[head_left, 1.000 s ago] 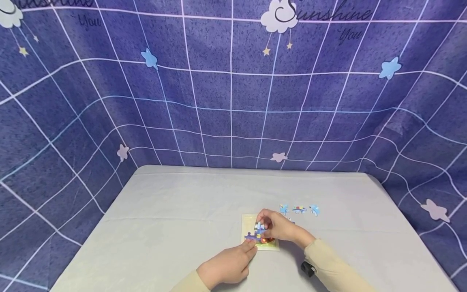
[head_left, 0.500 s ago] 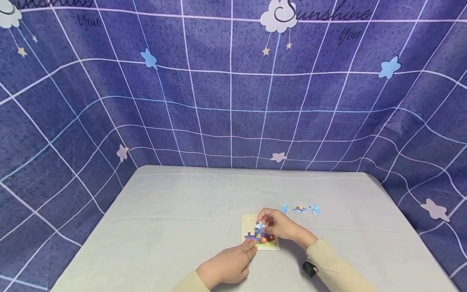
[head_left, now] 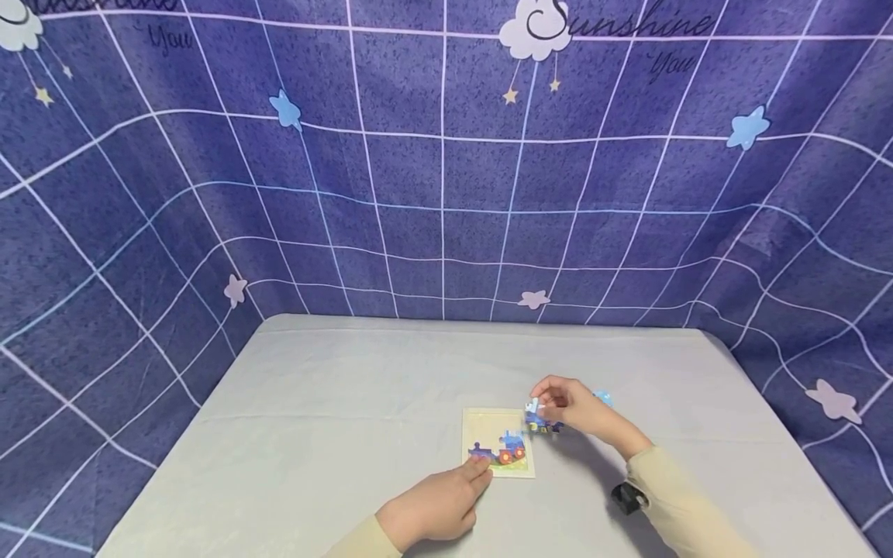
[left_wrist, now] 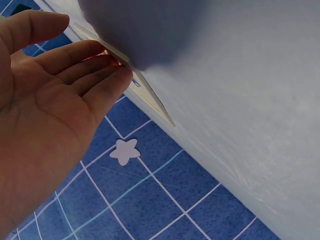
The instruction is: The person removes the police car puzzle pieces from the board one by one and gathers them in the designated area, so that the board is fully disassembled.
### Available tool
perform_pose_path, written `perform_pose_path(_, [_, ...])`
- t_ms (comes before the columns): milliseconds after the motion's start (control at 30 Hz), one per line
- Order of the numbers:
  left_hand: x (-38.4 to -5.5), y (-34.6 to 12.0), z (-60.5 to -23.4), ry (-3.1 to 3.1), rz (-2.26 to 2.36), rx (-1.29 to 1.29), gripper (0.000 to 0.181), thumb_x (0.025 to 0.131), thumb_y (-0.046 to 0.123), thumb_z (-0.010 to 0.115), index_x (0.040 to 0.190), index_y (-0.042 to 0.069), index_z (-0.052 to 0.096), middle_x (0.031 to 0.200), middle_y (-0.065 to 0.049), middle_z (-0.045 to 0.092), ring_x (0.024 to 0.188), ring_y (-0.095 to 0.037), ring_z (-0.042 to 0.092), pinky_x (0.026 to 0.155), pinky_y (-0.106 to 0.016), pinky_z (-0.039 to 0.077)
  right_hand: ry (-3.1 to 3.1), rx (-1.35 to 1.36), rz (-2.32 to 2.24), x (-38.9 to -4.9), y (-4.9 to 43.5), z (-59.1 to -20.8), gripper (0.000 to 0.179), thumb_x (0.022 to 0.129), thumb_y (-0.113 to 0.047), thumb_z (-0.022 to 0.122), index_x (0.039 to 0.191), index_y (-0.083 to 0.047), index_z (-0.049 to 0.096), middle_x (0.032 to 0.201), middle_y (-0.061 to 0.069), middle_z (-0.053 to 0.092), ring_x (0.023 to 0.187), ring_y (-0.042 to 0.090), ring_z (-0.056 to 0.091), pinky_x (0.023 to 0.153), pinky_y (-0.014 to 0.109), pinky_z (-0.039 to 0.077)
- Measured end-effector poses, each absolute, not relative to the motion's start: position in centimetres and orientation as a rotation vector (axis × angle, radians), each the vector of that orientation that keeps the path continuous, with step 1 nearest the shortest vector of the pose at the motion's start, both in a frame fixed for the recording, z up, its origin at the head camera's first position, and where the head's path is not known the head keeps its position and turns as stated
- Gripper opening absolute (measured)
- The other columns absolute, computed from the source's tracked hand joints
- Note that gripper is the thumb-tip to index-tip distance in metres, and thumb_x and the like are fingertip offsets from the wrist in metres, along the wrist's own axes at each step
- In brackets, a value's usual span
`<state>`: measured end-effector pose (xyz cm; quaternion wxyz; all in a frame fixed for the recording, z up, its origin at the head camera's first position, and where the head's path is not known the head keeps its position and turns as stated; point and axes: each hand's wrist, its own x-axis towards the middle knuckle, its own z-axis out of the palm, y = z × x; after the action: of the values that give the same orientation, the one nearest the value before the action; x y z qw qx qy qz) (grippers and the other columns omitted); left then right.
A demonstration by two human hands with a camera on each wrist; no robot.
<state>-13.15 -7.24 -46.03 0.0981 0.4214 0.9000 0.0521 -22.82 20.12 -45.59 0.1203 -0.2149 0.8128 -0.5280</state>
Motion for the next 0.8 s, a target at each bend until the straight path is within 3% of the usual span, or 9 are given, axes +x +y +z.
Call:
perform_pose_path(267, [-13.2, -7.3, -46.0, 2.661, 0.161, 1.254, 0.048, 0.091, 0.017, 0.057, 0.136, 0.0, 0.053, 0.143, -0.014, 0.048, 0.135, -0.021, 0.042, 0.106, -0.028, 0.039, 2.417, -0.502, -1.568, -22.8, 24.7, -45.9, 0.03, 0.083, 0.004, 0.065, 0.11, 0.014, 0.056, 0.093, 0.02, 0.063, 0.08, 0.015, 0.061, 0.071, 0.035, 0.058])
perform_pose_path(533, [-13.2, -7.3, -45.9, 2.664, 0.157, 1.251, 0.048, 0.091, 0.017, 0.057, 0.135, 0.0, 0.053, 0.143, -0.014, 0.048, 0.135, -0.021, 0.041, 0.107, -0.027, 0.038, 2.427, -0.398, -1.537, -22.8, 27.1, -47.2, 0.027, 0.082, 0.006, 0.064, 0.105, 0.015, 0.055, 0.088, 0.015, 0.062, 0.075, 0.013, 0.059, 0.064, 0.029, 0.056])
perform_pose_path(800, [-13.3, -7.2, -46.3, 2.662, 0.164, 1.257, 0.048, 0.091, 0.016, 0.056, 0.136, 0.0, 0.053, 0.143, -0.014, 0.048, 0.135, -0.02, 0.042, 0.106, -0.028, 0.039, 2.529, -0.542, -1.451, -22.9, 27.1, -48.2, 0.019, 0.079, 0.011, 0.064, 0.096, 0.015, 0.059, 0.082, 0.019, 0.061, 0.071, 0.011, 0.056, 0.06, 0.022, 0.053])
